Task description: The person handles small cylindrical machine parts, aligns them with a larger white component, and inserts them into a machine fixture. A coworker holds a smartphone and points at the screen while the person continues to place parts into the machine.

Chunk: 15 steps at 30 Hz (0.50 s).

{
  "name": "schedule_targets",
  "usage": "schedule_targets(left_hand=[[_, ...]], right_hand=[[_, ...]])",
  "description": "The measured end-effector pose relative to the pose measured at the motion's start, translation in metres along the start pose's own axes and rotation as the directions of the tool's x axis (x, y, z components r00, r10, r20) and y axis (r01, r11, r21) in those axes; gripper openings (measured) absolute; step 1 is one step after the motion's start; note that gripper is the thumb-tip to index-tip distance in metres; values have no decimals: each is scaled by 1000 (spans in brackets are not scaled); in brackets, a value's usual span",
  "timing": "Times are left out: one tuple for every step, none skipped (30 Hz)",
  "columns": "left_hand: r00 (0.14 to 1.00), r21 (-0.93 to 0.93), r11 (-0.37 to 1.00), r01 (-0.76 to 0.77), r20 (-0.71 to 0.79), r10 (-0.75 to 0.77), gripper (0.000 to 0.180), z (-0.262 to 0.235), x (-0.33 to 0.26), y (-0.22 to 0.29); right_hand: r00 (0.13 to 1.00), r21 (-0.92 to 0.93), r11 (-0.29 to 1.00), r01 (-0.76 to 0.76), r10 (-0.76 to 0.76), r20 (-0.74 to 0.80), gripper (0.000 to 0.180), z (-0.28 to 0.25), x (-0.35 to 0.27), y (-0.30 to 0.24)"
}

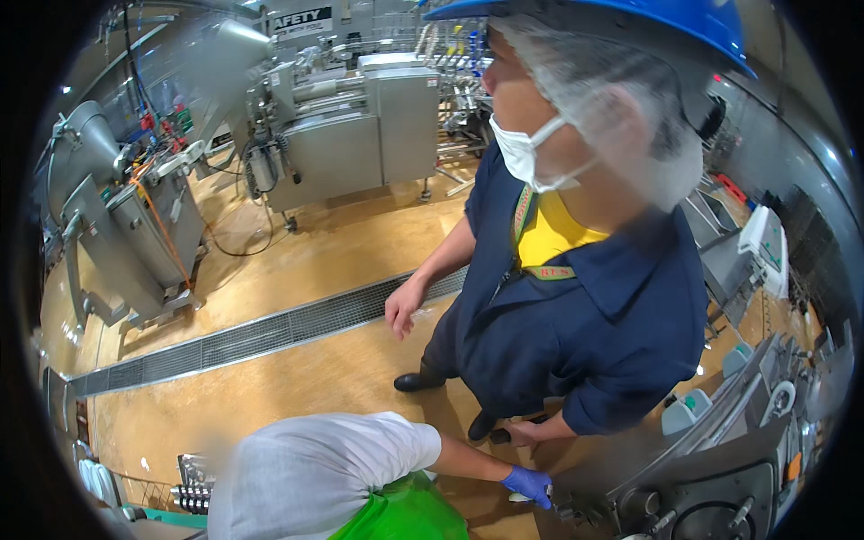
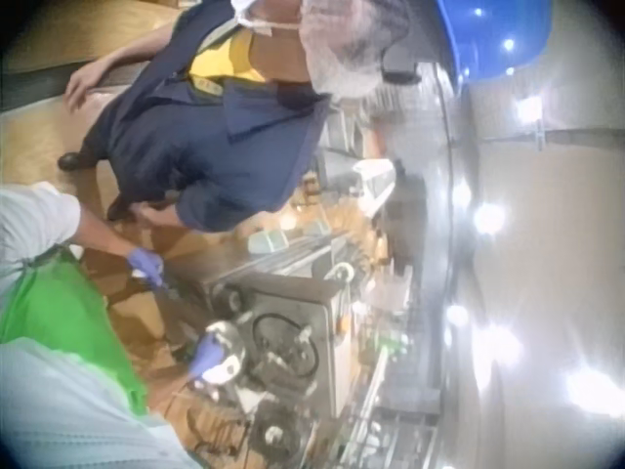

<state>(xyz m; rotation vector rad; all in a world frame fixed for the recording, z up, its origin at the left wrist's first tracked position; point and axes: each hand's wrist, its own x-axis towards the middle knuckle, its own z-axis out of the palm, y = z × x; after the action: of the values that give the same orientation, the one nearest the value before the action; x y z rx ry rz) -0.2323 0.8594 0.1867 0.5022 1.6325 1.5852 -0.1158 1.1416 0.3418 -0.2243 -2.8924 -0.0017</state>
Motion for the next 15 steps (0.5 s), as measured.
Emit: schedule_targets(left_hand=[[999,8,999,32,20,-33,28,-4,-7,-1],[997,16,998,65,42,-65,29,-7,-15,-3],[993,24,995,96,65,-98,30,-8,-21,-5],[989,4,991,131,60,-131,30,-8,-23,-16],[985,-13,986,166,47,-165,31,-11,-27,-26],[979,-31,979,201,36,-200,32,-13,-31,-34],[976,-39,975,220,10,-220,31,-13,-34,-40],[973,-46,972,232,12,-231,31,-15,-42,-36],[969,-49,968,248,4,-248,31,-17,-47,-32],[969,-63,967,245,-13,-246,31,-19,-49,-32],[969,-75,967,243,-27,-246,31,-22,-50,-32],[968,-84,966,243,-37,-247,31,-23,-50,-34],[969,-87,967,238,-42,-243,31,-25,-47,-37],[971,-86,969,233,-44,-237,31,-28,-40,-44],[972,-87,970,228,-33,-231,32,-31,-32,-53]], right_hand=[[996,-35,996,76,-78,-43,30,10,-4,11],[984,-73,986,150,-156,-83,29,18,-6,19],[953,-192,948,255,-280,-114,24,17,-6,20],[948,-260,927,272,-304,-91,23,18,-6,20],[941,-322,901,291,-331,-73,22,22,-3,22],[933,-382,871,309,-355,-54,21,26,-1,24],[922,-375,864,335,-383,-61,20,37,1,34],[917,-386,856,343,-394,-60,20,44,-2,46],[910,-388,851,355,-409,-65,20,50,-3,51],[926,-369,887,277,-349,-144,20,52,-4,46],[934,-343,919,195,-281,-221,20,53,-9,41],[934,-310,944,109,-204,-294,20,53,-16,36],[940,-219,973,70,-138,-311,20,47,-22,27],[944,-128,991,26,-66,-324,20,35,-24,12],[944,-44,999,-28,12,-329,20,18,-27,-6]])
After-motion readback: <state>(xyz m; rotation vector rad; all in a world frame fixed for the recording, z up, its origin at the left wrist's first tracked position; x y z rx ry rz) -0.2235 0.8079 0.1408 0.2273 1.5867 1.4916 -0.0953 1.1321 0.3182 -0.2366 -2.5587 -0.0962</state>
